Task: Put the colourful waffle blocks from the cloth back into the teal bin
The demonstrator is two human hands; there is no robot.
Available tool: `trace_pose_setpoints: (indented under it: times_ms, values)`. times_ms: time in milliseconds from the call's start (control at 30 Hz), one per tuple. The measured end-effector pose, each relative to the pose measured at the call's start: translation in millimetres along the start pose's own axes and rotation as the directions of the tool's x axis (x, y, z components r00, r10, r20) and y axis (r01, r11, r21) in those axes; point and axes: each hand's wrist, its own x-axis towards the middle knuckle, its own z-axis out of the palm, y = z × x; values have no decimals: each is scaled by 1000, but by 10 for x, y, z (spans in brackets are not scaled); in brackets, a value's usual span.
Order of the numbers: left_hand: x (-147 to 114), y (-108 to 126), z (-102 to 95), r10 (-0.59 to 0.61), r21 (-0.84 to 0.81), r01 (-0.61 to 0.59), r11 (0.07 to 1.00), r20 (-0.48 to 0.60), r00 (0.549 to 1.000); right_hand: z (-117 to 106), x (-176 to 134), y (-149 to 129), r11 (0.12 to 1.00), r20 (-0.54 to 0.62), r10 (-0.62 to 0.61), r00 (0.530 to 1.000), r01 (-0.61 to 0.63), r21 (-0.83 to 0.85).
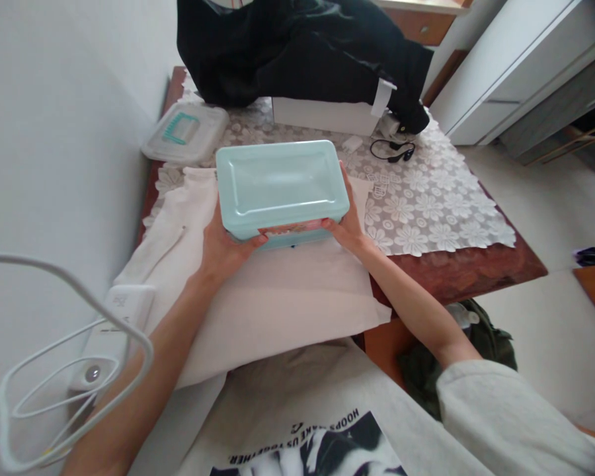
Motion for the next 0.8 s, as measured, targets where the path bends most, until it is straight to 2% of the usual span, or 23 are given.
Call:
trace_pose_setpoints:
  times_ms: [100, 267, 400, 733, 800]
  values:
    - [0, -9, -4, 11, 26, -11, 1000, 4, 1000, 6, -1, 18, 1000, 23, 2, 1000, -3, 16]
    - [-4, -82, 6, 84, 9, -83, 996, -18, 996, 4, -31, 45, 996, -2, -93, 996, 93, 13]
    - [-7, -118, 3, 101, 4, -101, 995, -36, 994, -4, -25, 39, 998, 34, -67, 997, 67, -18]
    - [-63, -126, -36, 185, -32, -190, 981, -130, 974, -4, -15, -76, 999, -31, -28, 999, 29, 25]
    - [-77, -163, -37, 152, -61, -157, 986, -81, 985, 8, -28, -53, 999, -22, -41, 999, 41, 18]
